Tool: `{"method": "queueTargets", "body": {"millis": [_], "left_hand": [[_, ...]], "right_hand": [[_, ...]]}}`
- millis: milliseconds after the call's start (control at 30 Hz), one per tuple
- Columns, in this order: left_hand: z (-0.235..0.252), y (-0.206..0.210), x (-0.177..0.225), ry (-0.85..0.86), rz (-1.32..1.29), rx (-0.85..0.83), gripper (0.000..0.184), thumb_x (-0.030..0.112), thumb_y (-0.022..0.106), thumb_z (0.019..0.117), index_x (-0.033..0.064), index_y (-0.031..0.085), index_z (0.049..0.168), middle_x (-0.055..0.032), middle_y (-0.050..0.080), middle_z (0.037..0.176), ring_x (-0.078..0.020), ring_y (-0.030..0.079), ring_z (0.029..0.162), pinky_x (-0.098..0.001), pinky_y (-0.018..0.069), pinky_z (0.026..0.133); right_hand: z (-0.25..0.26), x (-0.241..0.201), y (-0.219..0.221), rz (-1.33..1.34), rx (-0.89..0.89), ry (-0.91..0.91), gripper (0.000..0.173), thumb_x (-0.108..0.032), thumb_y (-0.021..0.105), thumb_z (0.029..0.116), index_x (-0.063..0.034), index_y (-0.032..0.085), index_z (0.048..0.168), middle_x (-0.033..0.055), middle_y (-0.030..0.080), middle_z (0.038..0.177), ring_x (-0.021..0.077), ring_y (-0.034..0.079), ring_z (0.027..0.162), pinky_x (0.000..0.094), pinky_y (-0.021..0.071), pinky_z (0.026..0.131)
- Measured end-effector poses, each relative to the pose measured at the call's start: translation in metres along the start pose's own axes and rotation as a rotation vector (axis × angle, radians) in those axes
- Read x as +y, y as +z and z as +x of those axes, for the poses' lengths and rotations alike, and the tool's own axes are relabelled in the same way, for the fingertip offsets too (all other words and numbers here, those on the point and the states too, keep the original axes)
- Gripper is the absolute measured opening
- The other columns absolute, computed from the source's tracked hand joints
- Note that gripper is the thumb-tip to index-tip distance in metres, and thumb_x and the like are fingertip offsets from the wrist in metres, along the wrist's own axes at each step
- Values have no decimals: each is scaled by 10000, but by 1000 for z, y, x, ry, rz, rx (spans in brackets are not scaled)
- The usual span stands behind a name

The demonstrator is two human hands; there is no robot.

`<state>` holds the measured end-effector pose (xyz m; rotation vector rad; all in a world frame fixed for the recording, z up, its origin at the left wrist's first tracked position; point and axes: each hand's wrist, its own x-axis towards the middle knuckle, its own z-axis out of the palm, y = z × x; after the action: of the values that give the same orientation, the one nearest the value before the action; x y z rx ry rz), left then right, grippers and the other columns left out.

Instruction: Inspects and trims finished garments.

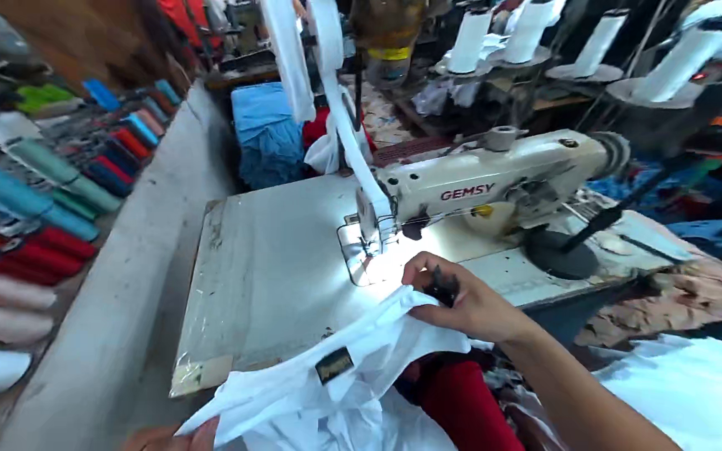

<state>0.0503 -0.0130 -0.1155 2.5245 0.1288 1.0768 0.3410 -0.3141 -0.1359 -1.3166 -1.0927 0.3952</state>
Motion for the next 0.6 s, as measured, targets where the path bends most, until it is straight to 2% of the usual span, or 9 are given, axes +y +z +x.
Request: {"method": "queueTargets", "body": {"millis": [100, 300, 600], "left_hand": [[0, 0, 5, 13, 34, 60, 327, 145, 747, 928, -38, 581, 714, -141, 620, 750, -107, 620, 779, -182, 494, 708], [-2, -7, 6, 17, 72, 48, 328, 160, 728, 944, -19, 567, 721, -118, 606, 757, -75, 608, 779, -156, 478, 687], [-3, -6, 12, 17, 71, 77, 316, 185, 728, 940, 25, 561, 725, -63, 597, 759, -34, 591, 777, -130, 463, 681]], "right_hand": [[-4, 3, 2, 28, 16, 1, 355, -65, 734, 906, -101, 559, 1212, -80, 654, 827, -18, 599, 704, 150, 506, 645], [-10, 2, 4, 21, 36, -7, 332, -106, 752, 906, -122, 571, 1183, -96, 619, 785, -34, 567, 669, 123, 473, 607], [-18, 2, 3, -16, 51, -34, 312, -132, 756, 905, -131, 581, 1164, -99, 603, 791, -37, 555, 683, 114, 463, 613]]}}
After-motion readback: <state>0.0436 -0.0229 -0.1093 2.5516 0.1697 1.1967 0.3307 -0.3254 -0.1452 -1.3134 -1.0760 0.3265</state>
